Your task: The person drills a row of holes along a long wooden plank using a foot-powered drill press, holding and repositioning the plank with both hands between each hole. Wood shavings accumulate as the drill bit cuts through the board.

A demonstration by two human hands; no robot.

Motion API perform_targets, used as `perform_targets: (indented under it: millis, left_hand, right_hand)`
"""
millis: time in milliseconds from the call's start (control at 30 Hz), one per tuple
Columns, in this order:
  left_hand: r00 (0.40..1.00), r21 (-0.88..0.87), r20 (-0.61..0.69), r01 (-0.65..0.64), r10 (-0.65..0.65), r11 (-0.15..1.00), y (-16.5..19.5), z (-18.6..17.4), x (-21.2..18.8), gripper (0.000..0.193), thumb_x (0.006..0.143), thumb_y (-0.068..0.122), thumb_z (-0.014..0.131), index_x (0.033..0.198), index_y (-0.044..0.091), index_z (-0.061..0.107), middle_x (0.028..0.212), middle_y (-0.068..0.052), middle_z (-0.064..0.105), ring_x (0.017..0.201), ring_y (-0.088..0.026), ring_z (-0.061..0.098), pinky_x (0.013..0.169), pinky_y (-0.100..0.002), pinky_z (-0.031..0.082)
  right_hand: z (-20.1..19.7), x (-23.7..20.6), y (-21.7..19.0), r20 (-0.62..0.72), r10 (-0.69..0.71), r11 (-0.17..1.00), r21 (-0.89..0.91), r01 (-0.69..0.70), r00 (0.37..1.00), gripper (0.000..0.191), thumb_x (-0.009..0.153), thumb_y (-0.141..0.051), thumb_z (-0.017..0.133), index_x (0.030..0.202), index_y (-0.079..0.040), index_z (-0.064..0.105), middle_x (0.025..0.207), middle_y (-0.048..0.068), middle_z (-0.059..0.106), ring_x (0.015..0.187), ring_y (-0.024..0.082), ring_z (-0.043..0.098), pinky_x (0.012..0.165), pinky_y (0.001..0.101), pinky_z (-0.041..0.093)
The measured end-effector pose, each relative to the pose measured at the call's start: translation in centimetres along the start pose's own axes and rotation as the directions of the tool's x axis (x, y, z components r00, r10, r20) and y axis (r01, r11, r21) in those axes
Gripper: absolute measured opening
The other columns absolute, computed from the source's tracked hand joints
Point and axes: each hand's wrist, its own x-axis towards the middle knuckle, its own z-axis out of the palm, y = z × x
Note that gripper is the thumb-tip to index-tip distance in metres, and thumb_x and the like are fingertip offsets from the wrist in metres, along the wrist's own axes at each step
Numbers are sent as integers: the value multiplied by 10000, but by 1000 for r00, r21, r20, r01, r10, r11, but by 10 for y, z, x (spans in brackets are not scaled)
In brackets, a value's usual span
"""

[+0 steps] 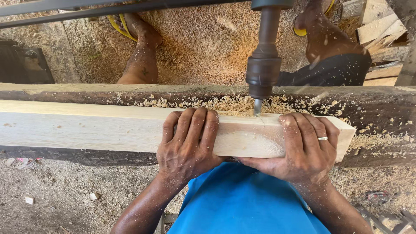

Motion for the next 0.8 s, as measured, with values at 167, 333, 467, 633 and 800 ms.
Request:
perform_targets:
  millis: [167, 333, 467, 633, 800]
  left_hand:
    - [1000, -36, -18, 4, -4, 999, -1, 0, 4, 750, 845, 667, 742, 1195, 9, 660, 1155, -153, 664, 1116, -295, 624, 1023, -476, 421]
    - [1000, 13, -14, 0, 0, 1000, -1, -1, 8, 653, 805, 523, 761, 1215, 23, 668, 1178, -126, 672, 1132, -270, 630, 1042, -450, 423]
    - [1000, 4, -25, -9, 9, 1000, -5, 0, 12, 663, 811, 531, 756, 1212, 10, 670, 1170, -135, 670, 1119, -279, 625, 1035, -455, 421]
    - [999, -37, -33, 6, -7, 999, -9, -1, 25, 687, 821, 556, 770, 1212, 1, 667, 1168, -143, 661, 1120, -294, 621, 1036, -465, 417]
    - [999, -52, -2, 39, -39, 998, -12, -2, 33, 672, 680, 427, 779, 1198, 11, 676, 1165, -152, 669, 1110, -302, 628, 1025, -463, 414]
  right_hand:
    - [2, 3, 4, 33, -17, 1000, -17, 18, 999, 984, 722, -878, 737, 1027, 55, 678, 1004, 169, 690, 942, 317, 670, 966, 470, 461]
    - [4, 4, 10, -20, -36, 998, -47, 35, 999, 998, 692, -900, 680, 1003, 49, 675, 974, 163, 674, 918, 316, 663, 951, 466, 468]
    - [4, 10, 10, 11, -27, 998, -52, 27, 1000, 993, 740, -901, 696, 1036, 47, 690, 1004, 169, 687, 962, 327, 674, 970, 472, 476]
    - [5, 29, 14, -38, -63, 996, -71, 60, 997, 969, 703, -885, 677, 961, 49, 682, 927, 163, 686, 886, 301, 674, 908, 445, 480]
    - [9, 39, 21, -64, -94, 994, -62, 90, 994, 984, 680, -902, 653, 948, 44, 681, 903, 160, 675, 845, 288, 666, 895, 449, 492]
